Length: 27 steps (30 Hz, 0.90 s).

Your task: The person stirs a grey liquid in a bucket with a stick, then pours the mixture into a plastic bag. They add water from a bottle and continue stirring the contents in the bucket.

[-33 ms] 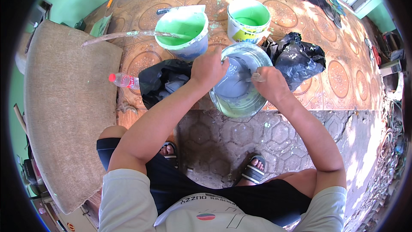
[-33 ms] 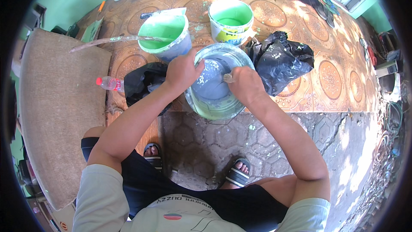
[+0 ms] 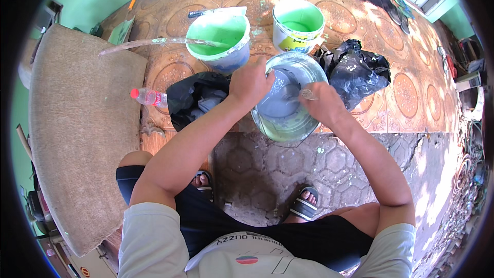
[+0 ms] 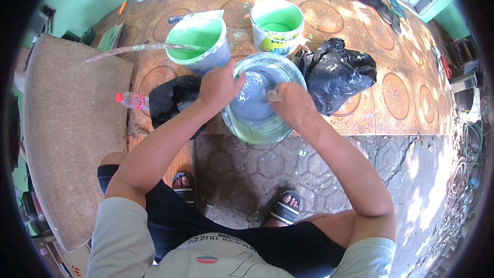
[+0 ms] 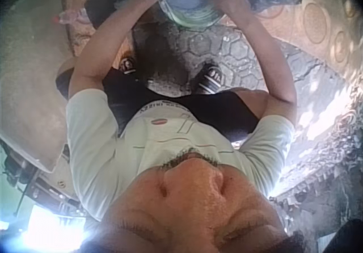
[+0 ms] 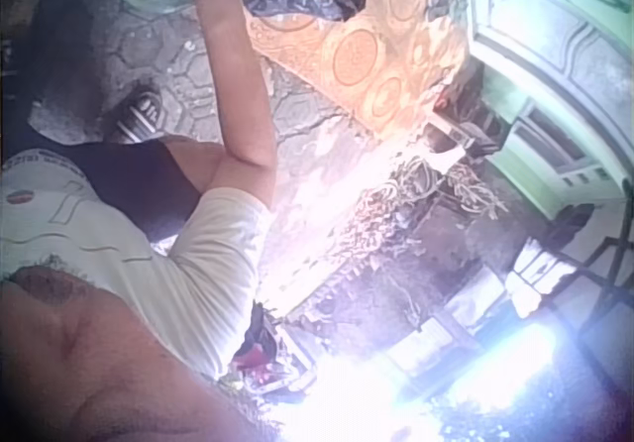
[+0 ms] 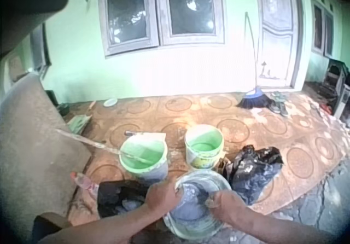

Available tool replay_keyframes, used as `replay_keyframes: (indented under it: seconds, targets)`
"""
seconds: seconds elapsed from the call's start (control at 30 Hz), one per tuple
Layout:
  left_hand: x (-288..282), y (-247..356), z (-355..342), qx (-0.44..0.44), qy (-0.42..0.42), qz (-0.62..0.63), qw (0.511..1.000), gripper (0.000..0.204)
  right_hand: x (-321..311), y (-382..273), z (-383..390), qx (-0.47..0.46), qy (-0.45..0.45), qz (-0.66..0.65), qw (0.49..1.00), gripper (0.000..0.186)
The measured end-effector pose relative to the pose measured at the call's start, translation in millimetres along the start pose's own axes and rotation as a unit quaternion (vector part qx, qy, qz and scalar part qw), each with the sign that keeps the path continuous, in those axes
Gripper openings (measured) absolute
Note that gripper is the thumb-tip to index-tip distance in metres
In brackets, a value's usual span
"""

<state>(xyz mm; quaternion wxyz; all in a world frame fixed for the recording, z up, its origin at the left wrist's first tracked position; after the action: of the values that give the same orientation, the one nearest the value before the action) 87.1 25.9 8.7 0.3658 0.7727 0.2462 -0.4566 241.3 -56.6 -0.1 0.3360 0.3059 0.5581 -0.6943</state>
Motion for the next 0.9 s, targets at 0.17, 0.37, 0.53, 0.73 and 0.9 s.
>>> replay_keyframes:
  seconds: [0.17, 0.37, 0.53, 0.73, 0.9]
  targets:
    - [1.9, -0.5, -0.6, 0.005, 0.009, 0.006, 1.000, 0.033, 2.6, 4.7, -3.7, -0.004, 0.017, 0.030, 0.999, 0.023]
    - [0.2, 1.1, -0.8, 0.004, 0.013, 0.003, 1.000, 0.032, 3.6, 4.5, -0.9, 0.004, -0.020, -0.005, 1.000, 0.028]
    - [-1.6, 3.3, -0.4, 0.004, -0.003, 0.004, 1.000, 0.033, -10.6, -1.1, -2.9, -0.009, 0.037, 0.061, 0.997, 0.028]
    - [-1.6, 6.3, -1.5, 0.008, 0.008, 0.008, 1.000, 0.033, -1.4, 11.9, -3.0, 0.010, 0.025, 0.068, 0.997, 0.030]
    - [-1.0, 4.5, -1.1, 0.008, 0.017, 0.008, 1.000, 0.033, 5.2, 1.6, -2.9, -0.027, -0.013, 0.032, 0.999, 0.027]
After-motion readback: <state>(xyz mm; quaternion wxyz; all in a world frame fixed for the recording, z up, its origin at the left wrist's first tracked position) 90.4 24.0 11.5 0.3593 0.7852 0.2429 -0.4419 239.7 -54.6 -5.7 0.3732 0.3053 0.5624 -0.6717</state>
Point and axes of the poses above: each hand's wrist, its own z-axis away from the middle knuckle, its own x-axis out of the palm, y = z × x, the point moved 9 cm from there along -z, towards the middle knuckle, and after that the axes turned 6 degrees about x, right-handed, at the moved point
